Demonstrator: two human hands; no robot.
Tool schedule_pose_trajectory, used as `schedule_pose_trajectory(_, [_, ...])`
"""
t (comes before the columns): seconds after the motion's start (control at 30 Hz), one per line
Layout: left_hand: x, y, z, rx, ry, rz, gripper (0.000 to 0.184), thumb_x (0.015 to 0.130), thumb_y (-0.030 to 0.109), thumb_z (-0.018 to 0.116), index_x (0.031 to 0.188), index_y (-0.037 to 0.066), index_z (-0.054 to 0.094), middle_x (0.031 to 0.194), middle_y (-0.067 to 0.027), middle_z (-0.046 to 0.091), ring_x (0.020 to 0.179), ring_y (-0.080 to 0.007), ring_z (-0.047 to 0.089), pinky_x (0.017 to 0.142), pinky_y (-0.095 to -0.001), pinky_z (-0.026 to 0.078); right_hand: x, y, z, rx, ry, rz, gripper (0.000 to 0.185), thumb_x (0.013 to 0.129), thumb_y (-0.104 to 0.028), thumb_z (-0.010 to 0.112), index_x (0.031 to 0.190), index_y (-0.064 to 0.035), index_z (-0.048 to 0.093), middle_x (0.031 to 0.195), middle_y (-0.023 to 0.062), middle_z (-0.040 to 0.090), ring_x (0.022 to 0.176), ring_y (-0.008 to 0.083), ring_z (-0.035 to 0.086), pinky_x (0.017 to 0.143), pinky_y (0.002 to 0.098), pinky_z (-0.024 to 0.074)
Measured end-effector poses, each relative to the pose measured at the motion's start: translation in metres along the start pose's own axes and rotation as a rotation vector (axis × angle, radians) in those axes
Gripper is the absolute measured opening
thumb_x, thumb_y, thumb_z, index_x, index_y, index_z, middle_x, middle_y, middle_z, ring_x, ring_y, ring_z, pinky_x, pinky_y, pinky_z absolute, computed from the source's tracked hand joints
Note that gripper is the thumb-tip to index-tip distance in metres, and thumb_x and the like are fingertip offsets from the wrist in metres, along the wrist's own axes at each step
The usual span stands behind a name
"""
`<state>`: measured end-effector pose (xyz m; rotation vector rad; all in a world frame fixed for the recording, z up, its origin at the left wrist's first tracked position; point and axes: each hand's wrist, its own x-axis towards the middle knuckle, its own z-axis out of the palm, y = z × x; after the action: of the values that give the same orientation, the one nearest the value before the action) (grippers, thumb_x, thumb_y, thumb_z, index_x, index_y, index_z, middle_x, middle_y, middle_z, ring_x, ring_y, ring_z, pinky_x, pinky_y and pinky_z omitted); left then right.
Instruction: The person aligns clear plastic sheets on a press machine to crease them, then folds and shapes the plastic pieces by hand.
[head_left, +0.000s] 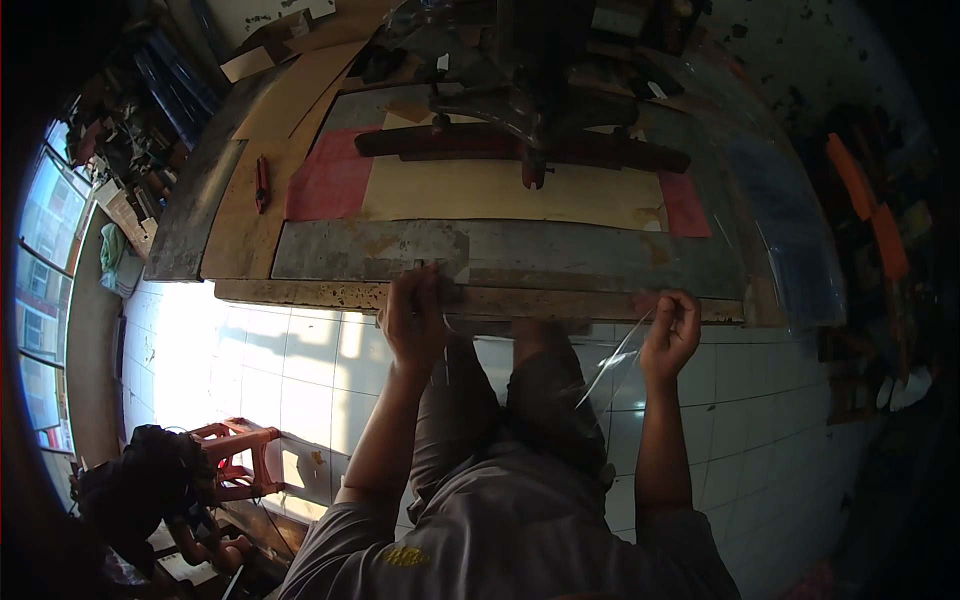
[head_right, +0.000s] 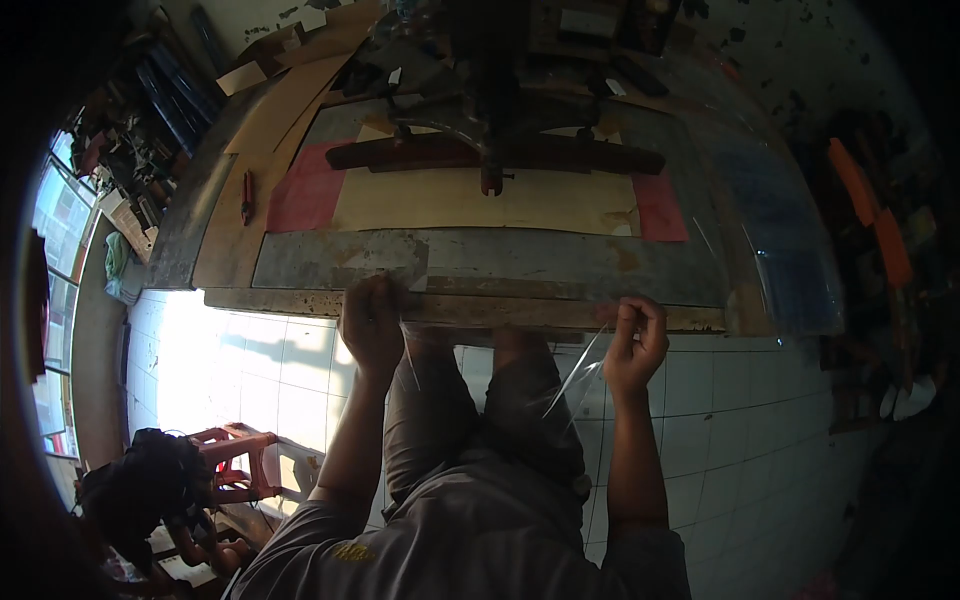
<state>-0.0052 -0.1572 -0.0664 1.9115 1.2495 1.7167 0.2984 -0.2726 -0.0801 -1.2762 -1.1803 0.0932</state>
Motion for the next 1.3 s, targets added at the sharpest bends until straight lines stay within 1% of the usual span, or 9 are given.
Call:
schedule_pose_trajectory(0.27, [-0.005, -0.02, 0.01, 0.108, 0.168, 0.293, 0.015, 0.096, -0.003, 0.062, 0.108, 0.006, 0.065, 0.079, -0.0103, 0.071, 0.065, -0.0223, 0.071, 0.059, -0.0319, 0.054, -0.004, 0.046, 0.007, -0.278, 0.108, -0.502, 0.015, 0.107, -0.008, 0.051, 0.12, -0.0001, 0.051, 0.103, 0.0129, 0.064, 0.086, 0.0219, 0.068, 0.075, 0.0316, 0.056])
schedule_pose_trajectory(0.43, [-0.005, -0.005, -0.005, -0.115, 0.061, -0.017, 0.008, 0.101, 0.004, 0.06, 0.108, 0.003, 0.065, 0.08, -0.0081, 0.07, 0.065, -0.0131, 0.067, 0.058, -0.0282, 0.052, 0.006, 0.029, 0.004, -0.202, 0.18, -0.521, 0.009, 0.105, -0.005, 0.054, 0.111, 0.0, 0.058, 0.087, 0.0069, 0.067, 0.074, 0.0178, 0.062, 0.065, 0.0275, 0.0516])
schedule_pose_trajectory(0.67, [0.062, 0.043, -0.032, -0.112, -0.175, -0.274, 0.02, 0.104, 0.017, 0.062, 0.109, -0.001, 0.071, 0.069, -0.0016, 0.062, 0.055, -0.0039, 0.051, 0.05, -0.0244, 0.04, 0.073, -0.069, -0.004, 0.002, -0.096, 0.289, 0.019, 0.105, -0.018, 0.061, 0.104, 0.0009, 0.064, 0.069, 0.0035, 0.06, 0.067, 0.0066, 0.06, 0.056, 0.0233, 0.0451])
schedule_pose_trajectory(0.83, [0.103, -0.011, -0.003, 0.102, -0.453, -0.347, 0.03, 0.099, 0.026, 0.067, 0.109, -0.001, 0.072, 0.067, -0.0068, 0.066, 0.055, -0.009, 0.058, 0.052, -0.0294, 0.044, 0.127, -0.007, 0.022, -0.436, -0.326, 0.125, 0.026, 0.099, -0.026, 0.068, 0.098, 0.0002, 0.071, 0.08, 0.0115, 0.071, 0.075, 0.0226, 0.07, 0.069, 0.0358, 0.0523])
schedule_pose_trajectory(0.93, [0.12, -0.028, 0.019, 0.161, -0.458, -0.316, 0.024, 0.093, 0.021, 0.07, 0.105, 0.0, 0.072, 0.075, -0.018, 0.071, 0.071, -0.0346, 0.071, 0.067, -0.0444, 0.053, 0.154, 0.03, 0.039, -0.55, -0.434, 0.151, 0.028, 0.094, -0.029, 0.071, 0.098, -0.0015, 0.074, 0.09, 0.0163, 0.074, 0.083, 0.0313, 0.073, 0.075, 0.0405, 0.0538])
schedule_pose_trajectory(1.03, [0.136, -0.043, 0.035, 0.272, -0.408, -0.217, 0.02, 0.094, 0.023, 0.068, 0.1, 0.004, 0.071, 0.069, -0.0121, 0.071, 0.063, -0.0225, 0.07, 0.059, -0.0388, 0.05, 0.17, 0.042, 0.054, -0.621, -0.447, 0.203, 0.027, 0.092, -0.029, 0.072, 0.098, -0.0026, 0.074, 0.093, 0.0176, 0.075, 0.086, 0.0331, 0.074, 0.076, 0.0419, 0.0543])
schedule_pose_trajectory(1.13, [0.146, -0.043, 0.04, 0.327, -0.465, -0.203, 0.017, 0.093, 0.022, 0.068, 0.096, 0.006, 0.07, 0.069, -0.0117, 0.071, 0.065, -0.0244, 0.071, 0.061, -0.0392, 0.051, 0.171, 0.032, 0.066, -0.638, -0.392, 0.184, 0.024, 0.091, -0.026, 0.073, 0.097, -0.0028, 0.074, 0.091, 0.0169, 0.075, 0.086, 0.0329, 0.074, 0.076, 0.0422, 0.0546])
schedule_pose_trajectory(1.23, [0.15, -0.039, 0.042, 0.312, -0.586, -0.3, 0.019, 0.093, 0.024, 0.068, 0.1, 0.006, 0.07, 0.076, -0.0215, 0.071, 0.076, -0.0379, 0.072, 0.07, -0.0475, 0.055, 0.169, 0.016, 0.071, -0.697, -0.391, 0.187, 0.024, 0.09, -0.025, 0.074, 0.101, -0.004, 0.072, 0.091, 0.0149, 0.074, 0.087, 0.0316, 0.072, 0.076, 0.0414, 0.0539])
schedule_pose_trajectory(1.3, [0.147, -0.046, 0.046, 0.364, -0.558, -0.224, 0.017, 0.093, 0.022, 0.068, 0.096, 0.006, 0.072, 0.071, -0.0161, 0.071, 0.069, -0.0308, 0.072, 0.065, -0.0433, 0.053, 0.165, 0.019, 0.071, -0.76, -0.398, 0.127, 0.024, 0.091, -0.025, 0.073, 0.103, -0.0047, 0.072, 0.092, 0.0139, 0.073, 0.088, 0.0316, 0.072, 0.077, 0.0413, 0.0536])
